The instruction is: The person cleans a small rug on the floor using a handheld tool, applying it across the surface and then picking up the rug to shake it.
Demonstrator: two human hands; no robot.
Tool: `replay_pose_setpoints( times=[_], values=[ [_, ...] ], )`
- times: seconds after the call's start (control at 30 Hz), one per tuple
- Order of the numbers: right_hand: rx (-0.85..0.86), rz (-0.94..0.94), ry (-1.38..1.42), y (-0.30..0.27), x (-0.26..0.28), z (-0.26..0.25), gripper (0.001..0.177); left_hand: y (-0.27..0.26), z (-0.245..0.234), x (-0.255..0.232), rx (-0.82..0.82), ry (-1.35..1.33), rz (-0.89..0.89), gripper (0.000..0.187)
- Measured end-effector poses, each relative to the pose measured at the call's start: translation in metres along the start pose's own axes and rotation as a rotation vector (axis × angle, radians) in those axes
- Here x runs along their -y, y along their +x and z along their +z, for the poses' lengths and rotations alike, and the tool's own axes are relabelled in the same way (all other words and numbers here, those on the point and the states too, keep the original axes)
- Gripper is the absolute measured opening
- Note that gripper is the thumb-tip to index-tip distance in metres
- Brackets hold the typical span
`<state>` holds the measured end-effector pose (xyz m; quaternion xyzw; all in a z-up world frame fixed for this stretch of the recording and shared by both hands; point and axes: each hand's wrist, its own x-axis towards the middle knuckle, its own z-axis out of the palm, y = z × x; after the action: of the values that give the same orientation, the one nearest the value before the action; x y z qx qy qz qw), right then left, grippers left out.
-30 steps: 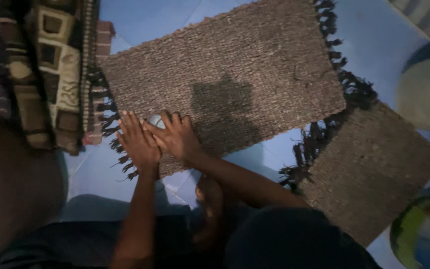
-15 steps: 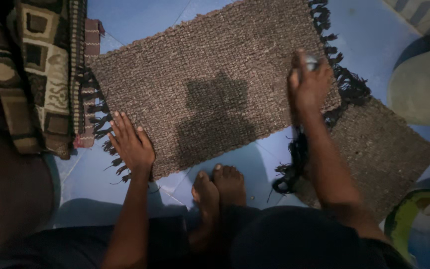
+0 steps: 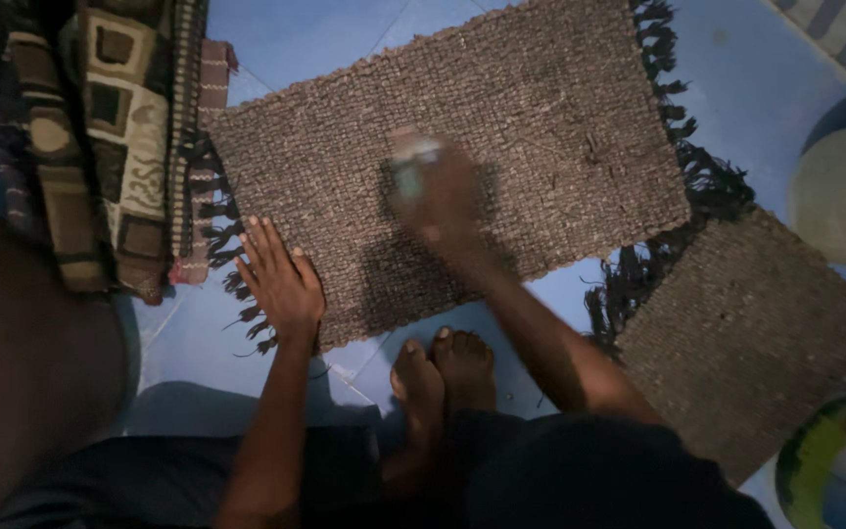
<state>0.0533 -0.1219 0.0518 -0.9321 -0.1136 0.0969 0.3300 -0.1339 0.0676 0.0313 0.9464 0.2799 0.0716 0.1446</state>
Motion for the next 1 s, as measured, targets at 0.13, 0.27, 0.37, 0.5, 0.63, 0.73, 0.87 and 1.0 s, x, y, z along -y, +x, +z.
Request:
replay_pose_setpoints(
  times=[0.13,0.27,0.37,0.5,0.63,0.73,0.87,1.0],
  values=[
    [-0.085,-0.709,0.096,-0.044,0.062,0.044,0.069,0.0,-0.001,0.0,0.02,-0.003,-0.007,0.061],
    [0.034,-0.661,-0.17,-0.038,0.066,0.065,0.07,0.001,-0.001,0.001,0.026,-0.012,-0.019,0.061],
    [0.014,-0.511,-0.212,-0.008,0.039,0.05,0.053,0.0,0.002,0.005,0.02,0.006,0.002,0.061],
    [0.112,0.029,-0.14,0.018,-0.032,-0.012,0.036,0.001,0.004,0.007,0.026,0.0,-0.009,0.06],
    [-0.284,-0.282,-0.411,0.042,-0.125,-0.056,0.064,0.002,0.005,0.007,0.037,-0.014,-0.021,0.06],
    [-0.272,-0.097,-0.536,0.063,-0.187,-0.093,0.069,0.002,0.005,0.007,0.04,-0.022,-0.017,0.062],
    [-0.365,-0.126,-0.532,0.067,-0.226,-0.136,0.064,0.0,0.005,0.007,0.038,-0.015,-0.015,0.062],
    [-0.388,-0.066,-0.449,0.066,-0.197,-0.143,0.063,0.003,0.004,0.008,-0.032,0.017,0.058,0.058]
  ],
)
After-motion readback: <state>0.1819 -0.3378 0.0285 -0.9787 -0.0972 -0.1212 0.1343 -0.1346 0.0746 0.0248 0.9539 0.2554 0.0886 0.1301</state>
